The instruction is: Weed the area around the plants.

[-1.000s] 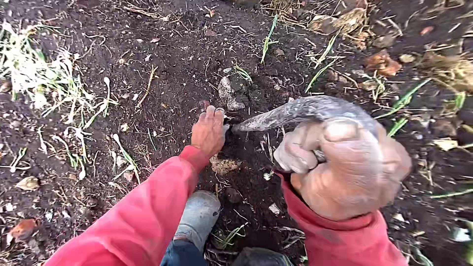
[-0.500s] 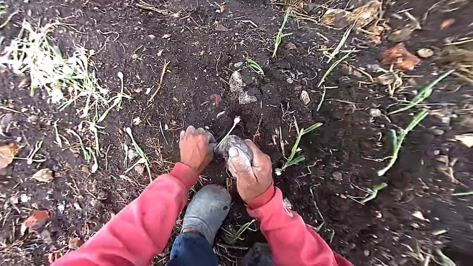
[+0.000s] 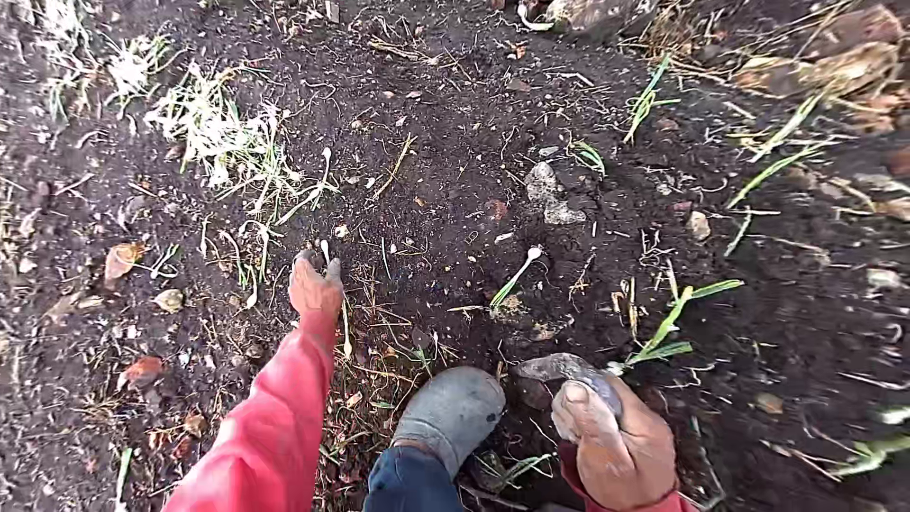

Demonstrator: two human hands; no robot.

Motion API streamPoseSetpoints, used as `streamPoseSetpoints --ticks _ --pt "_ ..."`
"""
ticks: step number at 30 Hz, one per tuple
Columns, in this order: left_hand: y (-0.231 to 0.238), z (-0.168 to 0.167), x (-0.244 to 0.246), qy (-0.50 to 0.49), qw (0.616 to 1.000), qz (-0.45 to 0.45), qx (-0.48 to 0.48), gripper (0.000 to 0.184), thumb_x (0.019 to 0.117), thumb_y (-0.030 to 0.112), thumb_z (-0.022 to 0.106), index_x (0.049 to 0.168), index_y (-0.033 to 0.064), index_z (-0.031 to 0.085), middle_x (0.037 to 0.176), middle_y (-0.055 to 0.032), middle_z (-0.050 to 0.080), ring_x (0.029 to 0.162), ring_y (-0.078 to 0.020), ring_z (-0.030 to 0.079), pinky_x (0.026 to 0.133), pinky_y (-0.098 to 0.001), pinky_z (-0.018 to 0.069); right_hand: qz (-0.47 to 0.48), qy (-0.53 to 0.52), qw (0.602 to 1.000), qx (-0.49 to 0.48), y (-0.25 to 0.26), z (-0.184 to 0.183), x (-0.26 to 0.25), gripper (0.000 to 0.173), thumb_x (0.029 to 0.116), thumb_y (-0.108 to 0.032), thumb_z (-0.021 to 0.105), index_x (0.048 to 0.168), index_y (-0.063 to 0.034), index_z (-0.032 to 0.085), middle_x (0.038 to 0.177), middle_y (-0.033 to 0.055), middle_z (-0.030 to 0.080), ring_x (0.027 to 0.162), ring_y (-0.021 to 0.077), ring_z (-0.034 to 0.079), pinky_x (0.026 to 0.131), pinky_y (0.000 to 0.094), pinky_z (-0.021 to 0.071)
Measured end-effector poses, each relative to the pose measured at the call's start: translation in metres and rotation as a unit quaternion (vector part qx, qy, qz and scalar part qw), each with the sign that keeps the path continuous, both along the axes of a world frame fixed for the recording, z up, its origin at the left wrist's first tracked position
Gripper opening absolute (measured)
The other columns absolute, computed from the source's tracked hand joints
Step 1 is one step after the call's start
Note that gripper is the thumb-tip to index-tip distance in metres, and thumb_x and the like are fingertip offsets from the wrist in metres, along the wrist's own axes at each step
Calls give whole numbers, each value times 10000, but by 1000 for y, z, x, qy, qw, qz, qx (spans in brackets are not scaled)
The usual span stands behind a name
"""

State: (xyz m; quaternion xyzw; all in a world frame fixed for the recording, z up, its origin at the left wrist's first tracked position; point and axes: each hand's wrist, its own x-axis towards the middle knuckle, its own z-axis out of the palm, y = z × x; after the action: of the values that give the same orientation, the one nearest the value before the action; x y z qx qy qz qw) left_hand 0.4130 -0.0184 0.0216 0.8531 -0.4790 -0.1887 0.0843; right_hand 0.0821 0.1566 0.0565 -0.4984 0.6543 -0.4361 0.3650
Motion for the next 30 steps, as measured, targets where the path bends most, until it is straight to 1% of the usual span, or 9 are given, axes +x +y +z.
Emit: streamPoseSetpoints --ticks 4,8,10,12,14,17,21,25,30 --pt "-5 -32 23 32 998 56 28 436 947 277 731 1333 98 635 1141 -148 756 1122 -372 698 998 -637 500 56 -97 991 -68 -41 68 8 339 1039 -516 521 938 -215 640 581 -97 478 451 48 476 396 263 434" --pt "40 5 13 134 989 -47 -37 198 924 206 773 1106 129 777 961 -45 796 894 -184 762 889 -513 591 101 -197 963 -156 -100 134 13 236 985 -443 629 861 -243 608 620 -115 530 481 38 502 410 231 443" --pt "63 19 5 161 982 -92 -23 140 906 225 793 1023 149 800 855 -14 788 771 -142 749 798 -479 611 135 -198 957 -165 -125 136 26 169 991 -315 598 850 -222 591 628 -122 533 488 25 495 404 217 423" --pt "75 20 -1 175 979 -102 -20 129 912 210 783 1011 128 788 812 -23 770 712 -141 728 748 -460 610 139 -166 969 -120 -124 90 45 216 1026 -345 570 920 -167 630 631 -105 525 475 27 479 396 236 424" --pt "74 17 -3 132 987 -88 -34 175 922 222 779 1069 128 779 895 -52 775 785 -185 734 784 -489 596 88 -122 987 -49 -95 19 60 359 1017 -466 547 946 -131 658 602 -62 517 450 73 469 404 306 423" --pt "61 15 -6 38 995 -91 -31 424 922 246 764 1317 114 683 1247 -162 681 1143 -367 634 1002 -597 482 22 -136 989 -44 -52 -19 61 378 1026 -511 517 931 -166 637 571 -68 469 430 80 440 393 297 404" --pt "66 16 -64 48 975 -204 73 206 930 330 755 1037 159 799 996 -88 778 1020 -321 713 956 -590 523 -16 -142 987 -79 -24 10 53 397 1038 -538 507 890 -183 602 550 -65 443 418 90 446 391 303 425" --pt "73 12 -108 -35 893 -269 359 543 941 635 622 1080 128 758 1109 -152 748 1118 -348 686 1060 -618 432 -7 -132 985 -111 -13 58 32 356 1048 -509 510 944 -190 632 580 -80 469 452 63 474 408 269 441" --pt "92 3 -105 -22 907 -251 337 345 933 487 699 1093 188 764 1100 -102 758 1092 -302 694 1022 -594 459 14 -108 982 -154 -43 111 9 326 1021 -546 541 950 -242 634 610 -120 504 476 31 498 414 229 444"
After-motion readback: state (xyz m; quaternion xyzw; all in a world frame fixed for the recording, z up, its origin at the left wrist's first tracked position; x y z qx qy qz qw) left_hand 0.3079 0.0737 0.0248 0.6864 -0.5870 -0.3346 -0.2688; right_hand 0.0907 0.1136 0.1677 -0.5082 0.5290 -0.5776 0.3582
